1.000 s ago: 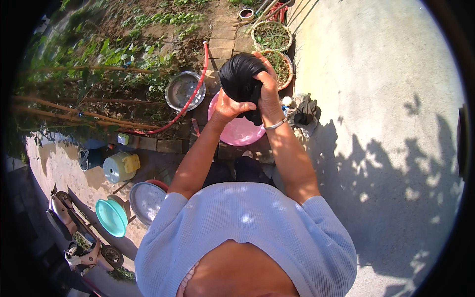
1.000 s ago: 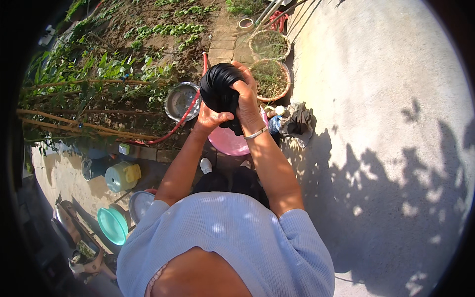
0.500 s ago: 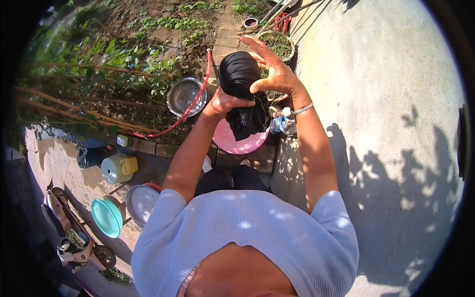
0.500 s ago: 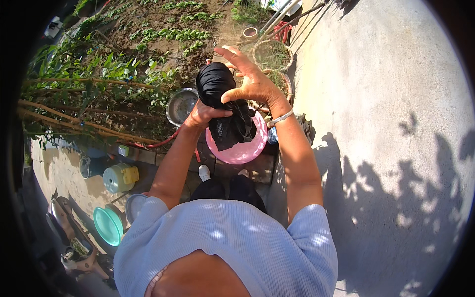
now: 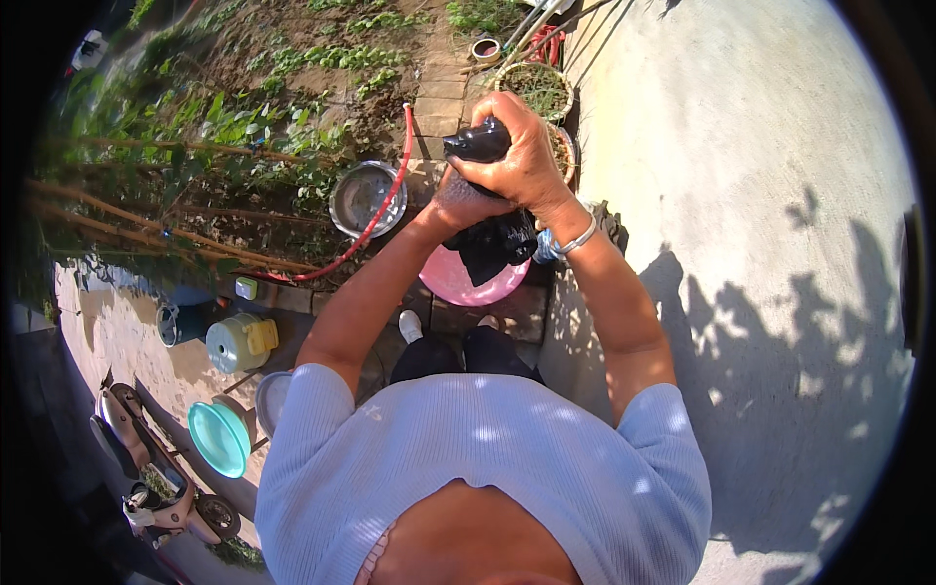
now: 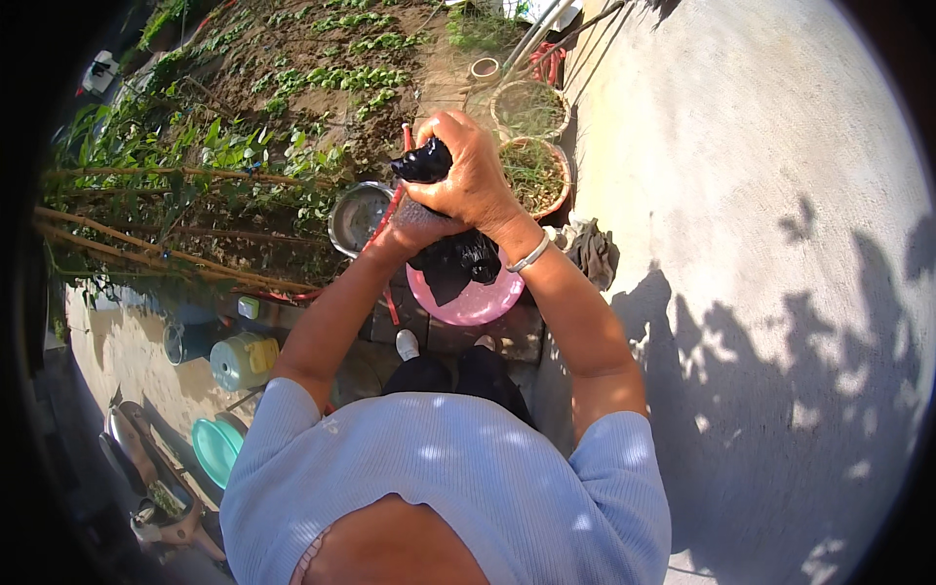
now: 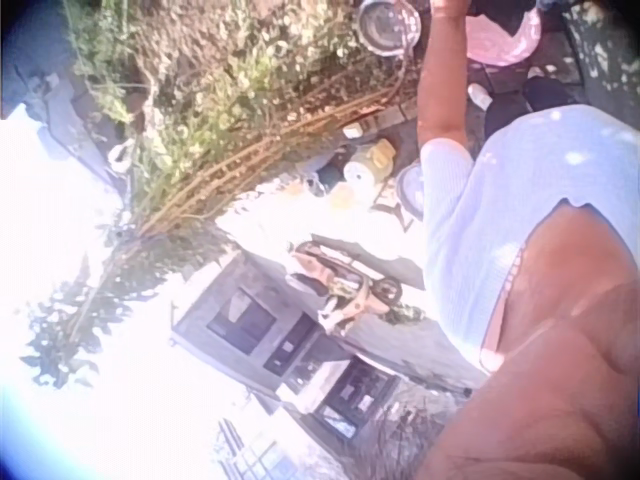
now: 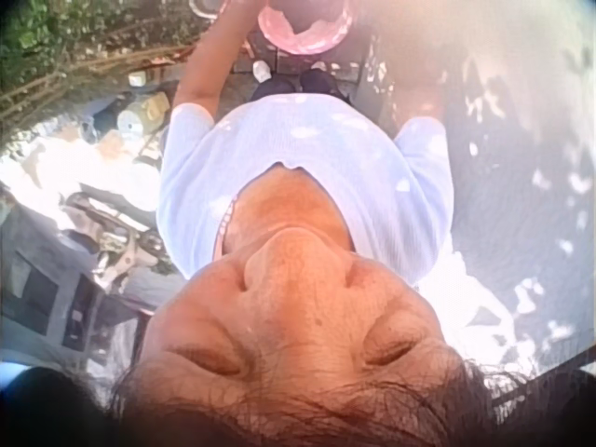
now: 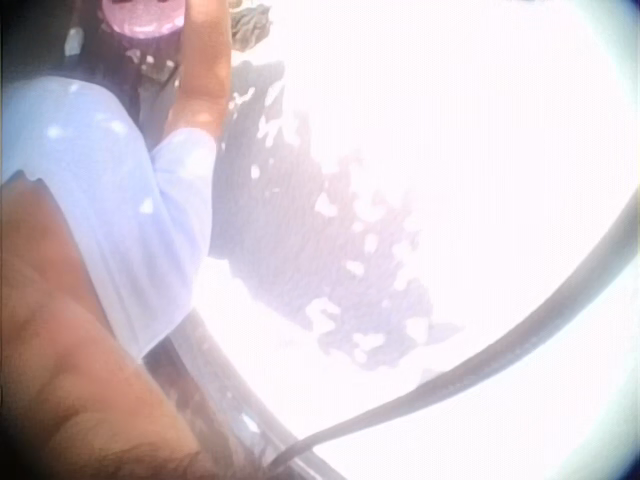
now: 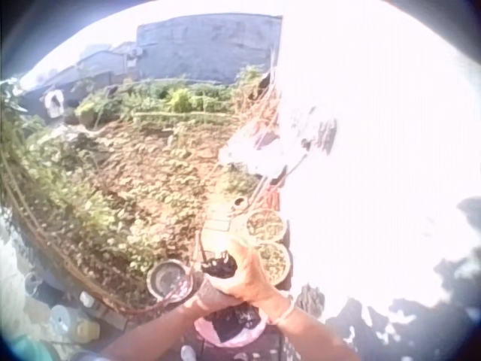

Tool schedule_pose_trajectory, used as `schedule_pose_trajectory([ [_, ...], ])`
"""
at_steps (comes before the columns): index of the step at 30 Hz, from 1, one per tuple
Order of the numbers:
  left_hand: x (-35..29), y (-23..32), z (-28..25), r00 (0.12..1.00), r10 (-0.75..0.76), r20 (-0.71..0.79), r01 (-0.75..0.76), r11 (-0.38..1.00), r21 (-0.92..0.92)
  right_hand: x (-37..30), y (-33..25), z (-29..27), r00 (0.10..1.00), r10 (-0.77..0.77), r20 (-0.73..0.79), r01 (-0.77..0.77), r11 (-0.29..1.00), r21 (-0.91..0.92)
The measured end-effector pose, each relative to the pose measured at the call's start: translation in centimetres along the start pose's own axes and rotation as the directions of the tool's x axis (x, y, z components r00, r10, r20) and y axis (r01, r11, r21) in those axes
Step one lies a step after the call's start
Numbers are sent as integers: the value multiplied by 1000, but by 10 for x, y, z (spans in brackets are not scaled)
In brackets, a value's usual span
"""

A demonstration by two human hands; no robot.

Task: The person washes a grey shirt by hand in a green basin, rinses it, and hangs it on a clothesline using a hanger. They then wash a black garment in a metal basin and rinse it in a pink basin.

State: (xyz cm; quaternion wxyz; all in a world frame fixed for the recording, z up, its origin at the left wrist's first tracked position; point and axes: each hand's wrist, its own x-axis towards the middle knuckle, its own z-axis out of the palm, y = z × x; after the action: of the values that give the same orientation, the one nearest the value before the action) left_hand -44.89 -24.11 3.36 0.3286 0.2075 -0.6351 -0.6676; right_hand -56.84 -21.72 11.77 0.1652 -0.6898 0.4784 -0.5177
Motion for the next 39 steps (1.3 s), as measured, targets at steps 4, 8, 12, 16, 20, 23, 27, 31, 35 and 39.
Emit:
schedule_pose_trajectory([
  [4,4,-16,17,953,298,-56,-213,790,575,-18,12,13,980,44,-193,-84,975,-205],
  [8,11,-69,29,889,282,-362,-195,946,260,-30,23,26,956,73,-285,-161,940,-301],
  [12,11,-98,39,846,121,-519,-89,992,85,-48,57,48,931,147,-334,-270,894,-358],
  [16,27,-136,27,819,-58,-571,-116,958,-263,-54,61,49,963,111,-247,-178,946,-271],
  [20,13,-133,11,803,-178,-569,-123,884,-450,-94,50,18,949,129,-287,-233,901,-365],
  [23,10,-82,12,697,-408,-590,-84,770,-632,-152,56,10,825,249,-507,-424,867,-263],
  [27,5,-66,18,894,-389,-223,-60,390,-919,-200,72,47,588,807,-53,-374,330,867],
  [31,-1,-83,15,907,-418,-58,42,227,-973,-183,94,56,762,647,9,-20,9,1000],
  [35,-7,-89,9,828,-557,-72,40,186,-982,-137,64,35,755,628,-187,12,273,962],
  [39,-14,-74,22,730,-624,-278,5,412,-911,-136,59,42,734,600,-318,-144,595,791],
])
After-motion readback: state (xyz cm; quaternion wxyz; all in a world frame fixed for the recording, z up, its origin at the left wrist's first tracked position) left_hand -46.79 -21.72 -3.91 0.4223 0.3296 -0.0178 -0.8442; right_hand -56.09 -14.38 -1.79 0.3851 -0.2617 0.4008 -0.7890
